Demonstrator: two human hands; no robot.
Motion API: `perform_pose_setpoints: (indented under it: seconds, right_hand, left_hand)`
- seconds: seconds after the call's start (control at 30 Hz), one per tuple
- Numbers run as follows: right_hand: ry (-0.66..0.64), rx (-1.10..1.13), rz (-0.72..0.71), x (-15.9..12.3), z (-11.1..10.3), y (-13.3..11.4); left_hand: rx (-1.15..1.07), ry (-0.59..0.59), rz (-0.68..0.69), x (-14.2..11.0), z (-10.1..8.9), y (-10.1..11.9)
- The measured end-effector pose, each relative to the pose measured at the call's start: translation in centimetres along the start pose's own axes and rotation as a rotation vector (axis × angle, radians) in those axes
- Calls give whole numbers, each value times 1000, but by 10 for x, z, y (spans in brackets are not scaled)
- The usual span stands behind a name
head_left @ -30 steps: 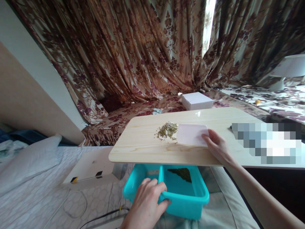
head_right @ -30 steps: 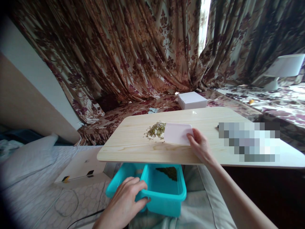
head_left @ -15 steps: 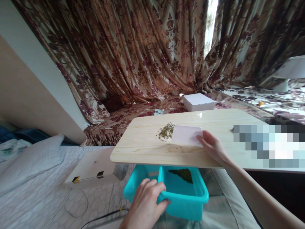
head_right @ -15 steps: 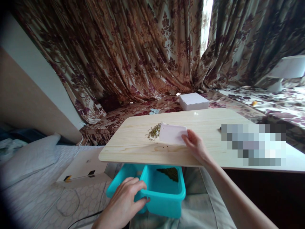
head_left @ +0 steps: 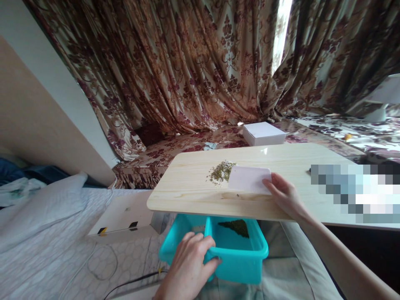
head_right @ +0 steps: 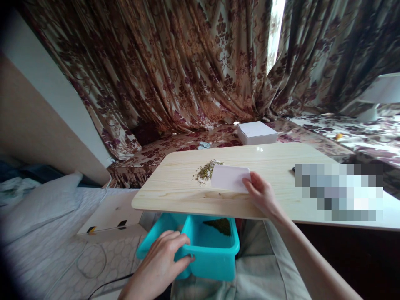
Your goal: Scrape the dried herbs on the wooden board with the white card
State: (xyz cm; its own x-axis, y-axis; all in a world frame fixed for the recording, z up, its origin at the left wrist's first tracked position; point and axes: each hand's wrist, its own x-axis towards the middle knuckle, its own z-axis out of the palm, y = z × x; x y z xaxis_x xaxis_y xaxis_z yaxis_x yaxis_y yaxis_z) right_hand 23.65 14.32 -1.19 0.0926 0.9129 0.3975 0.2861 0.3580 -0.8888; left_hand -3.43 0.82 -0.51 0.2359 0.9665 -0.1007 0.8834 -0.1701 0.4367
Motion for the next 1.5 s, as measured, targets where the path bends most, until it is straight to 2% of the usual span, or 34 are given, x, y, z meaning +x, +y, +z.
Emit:
perform_pose_setpoints:
  seconds: [0.07, 0.13, 0.37, 0.6, 0.73, 0.8, 0.93, 1.03, 1.1, 1.37, 1.5]
  right_hand:
    - [52, -27, 8, -3, -4, 0]
    - [51, -33, 20, -7, -6, 0]
    - [-58, 63, 93, -28, -2, -10]
    - [-154, 140, 71, -32, 15, -19]
    - [-213, 126, 109, -34, 12, -22]
    - [-169, 130, 136, -31, 4, -20]
    - [192, 133, 116, -13, -13, -8]
    - [354, 40, 132, -2, -19, 1]
    - [359, -1, 118, 1, -19, 6]
    - [198, 25, -4, 5, -9, 22]
    - [180, 36, -29, 5, -9, 23]
  left_hand:
    - [0, 10, 9, 0, 0, 1]
    - [-6, 25, 21, -1, 0, 1]
    - [-21, 52, 33, -1, 1, 1]
    - [-31, 50, 39, -1, -1, -1]
    - [-24, 49, 42, 0, -2, 0]
    - [-17, 45, 45, 0, 0, 3]
    - [-4, 37, 95, 2, 4, 12]
    - [-4, 18, 126, 5, 7, 18]
    - [-1, 5, 126, 6, 8, 20]
    - [13, -11, 110, 6, 11, 18]
    - [7, -15, 104, 6, 11, 19]
